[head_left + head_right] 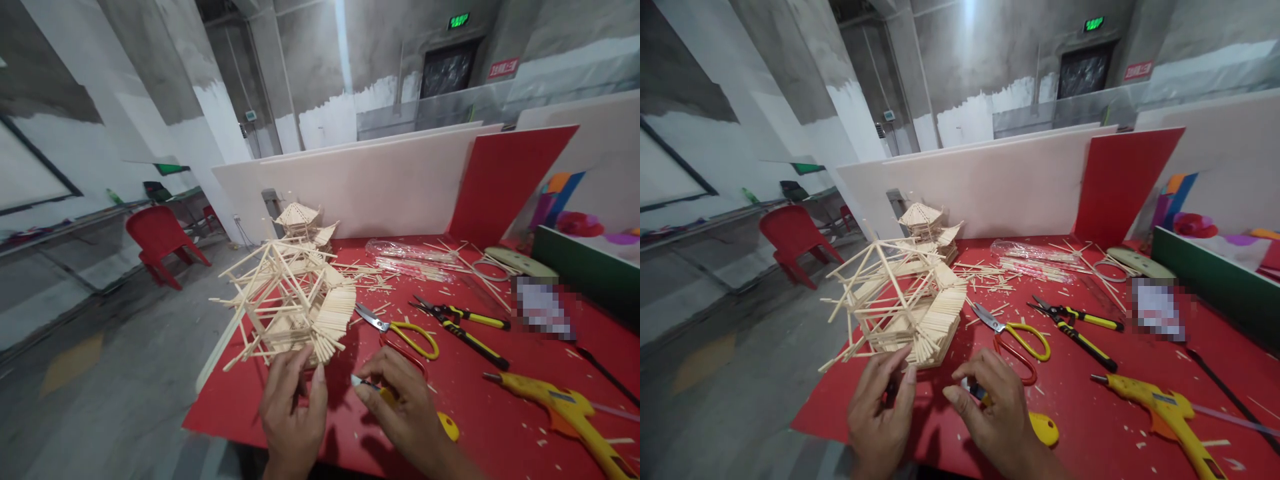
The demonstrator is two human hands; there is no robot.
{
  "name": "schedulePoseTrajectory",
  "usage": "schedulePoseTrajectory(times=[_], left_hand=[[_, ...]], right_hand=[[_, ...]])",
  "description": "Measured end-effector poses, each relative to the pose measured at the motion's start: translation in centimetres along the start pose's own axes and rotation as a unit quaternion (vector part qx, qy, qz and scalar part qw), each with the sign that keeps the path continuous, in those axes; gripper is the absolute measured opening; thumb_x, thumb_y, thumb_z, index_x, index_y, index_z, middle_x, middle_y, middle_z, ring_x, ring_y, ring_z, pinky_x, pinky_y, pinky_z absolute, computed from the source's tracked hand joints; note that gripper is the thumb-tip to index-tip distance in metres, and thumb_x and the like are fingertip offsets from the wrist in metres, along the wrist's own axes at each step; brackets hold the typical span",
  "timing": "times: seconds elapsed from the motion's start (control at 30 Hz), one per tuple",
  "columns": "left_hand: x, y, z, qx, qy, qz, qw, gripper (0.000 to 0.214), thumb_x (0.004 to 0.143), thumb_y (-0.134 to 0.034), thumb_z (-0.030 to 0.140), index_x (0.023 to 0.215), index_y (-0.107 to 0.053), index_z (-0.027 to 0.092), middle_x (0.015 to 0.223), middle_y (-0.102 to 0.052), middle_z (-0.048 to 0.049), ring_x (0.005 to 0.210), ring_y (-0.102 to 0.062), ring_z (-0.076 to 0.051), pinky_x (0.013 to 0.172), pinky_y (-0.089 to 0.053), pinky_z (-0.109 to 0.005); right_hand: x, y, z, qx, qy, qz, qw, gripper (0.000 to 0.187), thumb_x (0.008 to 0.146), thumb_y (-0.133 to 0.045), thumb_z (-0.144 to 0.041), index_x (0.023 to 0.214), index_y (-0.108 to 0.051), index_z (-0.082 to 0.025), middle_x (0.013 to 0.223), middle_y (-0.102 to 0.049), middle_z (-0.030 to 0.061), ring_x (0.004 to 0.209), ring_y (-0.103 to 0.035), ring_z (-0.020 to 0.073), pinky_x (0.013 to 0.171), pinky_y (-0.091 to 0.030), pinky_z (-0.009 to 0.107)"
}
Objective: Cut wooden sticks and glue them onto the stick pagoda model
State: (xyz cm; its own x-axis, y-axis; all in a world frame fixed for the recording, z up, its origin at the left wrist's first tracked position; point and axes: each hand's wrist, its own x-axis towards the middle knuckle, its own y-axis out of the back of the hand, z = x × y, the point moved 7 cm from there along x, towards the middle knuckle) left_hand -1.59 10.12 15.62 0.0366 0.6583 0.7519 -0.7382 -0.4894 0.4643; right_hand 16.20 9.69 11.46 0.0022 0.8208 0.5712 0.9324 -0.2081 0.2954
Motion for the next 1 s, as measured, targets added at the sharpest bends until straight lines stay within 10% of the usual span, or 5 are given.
schedulePoseTrajectory(times=[0.63, 1.0], left_hand=[[-3.4, -1.6, -4.0, -0.18, 0.183, -0.039, 0.966, 0.016, 0.084, -0.064, 0.028, 0.074, -0.073, 0.02, 0.069, -0.07, -0.0026, 0.062, -0.066, -0.017, 0.055, -0.052, -0.023], [-6.3, -5.2, -5.1, -0.379, 0.41, -0.082, 0.825, 0.022, 0.078, -0.068, 0.04, 0.075, -0.074, 0.02, 0.056, -0.062, 0.0011, 0.048, -0.05, -0.012, 0.046, -0.041, -0.021]], right_hand=[[-1.2, -0.4, 0.5, -0.077, -0.042, -0.016, 0.996, 0.015, 0.096, -0.053, -0.028, 0.089, -0.065, -0.023, 0.075, -0.062, 0.0004, 0.066, -0.057, 0.0136, 0.059, -0.045, 0.023], [-1.0, 2.1, 2.8, -0.226, -0.079, -0.06, 0.969, 0.03, 0.099, -0.044, -0.04, 0.091, -0.066, -0.02, 0.08, -0.065, 0.0032, 0.073, -0.061, 0.0151, 0.068, -0.048, 0.025]])
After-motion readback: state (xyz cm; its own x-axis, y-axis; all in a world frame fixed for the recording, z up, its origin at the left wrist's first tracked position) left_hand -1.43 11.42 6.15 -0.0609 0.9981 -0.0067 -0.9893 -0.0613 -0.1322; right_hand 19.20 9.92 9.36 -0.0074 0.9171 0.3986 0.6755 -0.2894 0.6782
